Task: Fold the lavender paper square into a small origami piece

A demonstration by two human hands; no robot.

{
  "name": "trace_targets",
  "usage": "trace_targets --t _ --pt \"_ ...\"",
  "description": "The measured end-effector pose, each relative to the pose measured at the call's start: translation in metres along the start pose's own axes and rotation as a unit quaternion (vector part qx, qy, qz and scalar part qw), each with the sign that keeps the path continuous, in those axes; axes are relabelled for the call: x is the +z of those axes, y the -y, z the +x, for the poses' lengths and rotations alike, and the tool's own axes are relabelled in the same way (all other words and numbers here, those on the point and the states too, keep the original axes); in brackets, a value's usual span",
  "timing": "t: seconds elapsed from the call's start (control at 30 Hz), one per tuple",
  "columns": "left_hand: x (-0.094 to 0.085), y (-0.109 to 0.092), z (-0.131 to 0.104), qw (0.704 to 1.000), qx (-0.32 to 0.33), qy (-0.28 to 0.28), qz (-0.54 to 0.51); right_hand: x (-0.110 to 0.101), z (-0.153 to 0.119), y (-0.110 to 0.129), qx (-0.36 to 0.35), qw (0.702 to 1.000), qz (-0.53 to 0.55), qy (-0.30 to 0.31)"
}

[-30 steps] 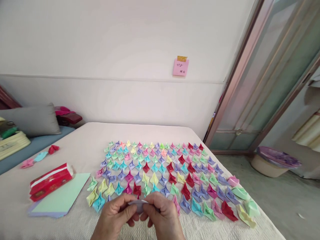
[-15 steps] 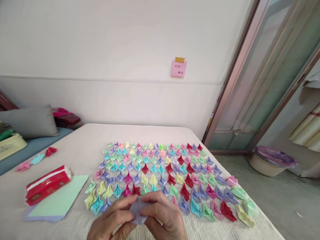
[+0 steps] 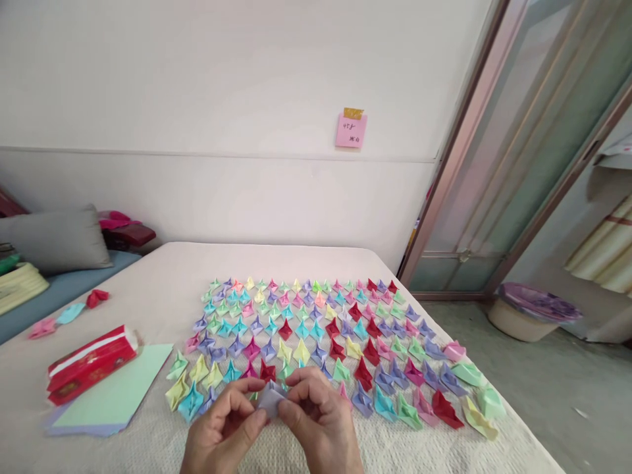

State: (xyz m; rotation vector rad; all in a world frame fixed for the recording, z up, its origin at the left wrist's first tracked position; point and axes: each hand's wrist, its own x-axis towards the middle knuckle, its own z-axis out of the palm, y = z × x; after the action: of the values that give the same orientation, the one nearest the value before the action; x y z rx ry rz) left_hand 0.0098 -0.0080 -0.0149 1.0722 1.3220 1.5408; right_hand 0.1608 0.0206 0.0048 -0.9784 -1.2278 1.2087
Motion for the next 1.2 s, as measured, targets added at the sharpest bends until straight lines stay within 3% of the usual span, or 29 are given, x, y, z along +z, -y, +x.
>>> trace_targets --t 0.2,0.37,0.5,0.73,1.0,1.2 --pt "0.004 0.003 0.002 0.998 -0.049 0.004 -0.028 0.005 0.003 -0.006 0.040 0.997 0.048 -0.045" --pt "0.009 0.001 0.004 0.984 -0.106 0.004 -0.145 0.008 0.007 -0.018 0.070 0.992 0.079 -0.062" --pt "0.009 0.003 0.010 0.984 -0.122 0.020 -0.129 0.006 0.014 -0.025 0.077 0.994 0.043 -0.071" --pt "0.003 0.018 0.022 0.991 -0.109 0.054 -0.058 0.000 0.019 -0.018 0.162 0.986 0.018 0.021" --pt "0.002 0.019 0.027 0.993 -0.052 0.103 -0.032 0.002 0.021 -0.022 0.153 0.988 0.030 0.012" --pt "-0.002 0.007 0.029 0.985 -0.098 0.133 -0.046 -0.002 0.021 -0.012 0.130 0.989 0.013 0.068"
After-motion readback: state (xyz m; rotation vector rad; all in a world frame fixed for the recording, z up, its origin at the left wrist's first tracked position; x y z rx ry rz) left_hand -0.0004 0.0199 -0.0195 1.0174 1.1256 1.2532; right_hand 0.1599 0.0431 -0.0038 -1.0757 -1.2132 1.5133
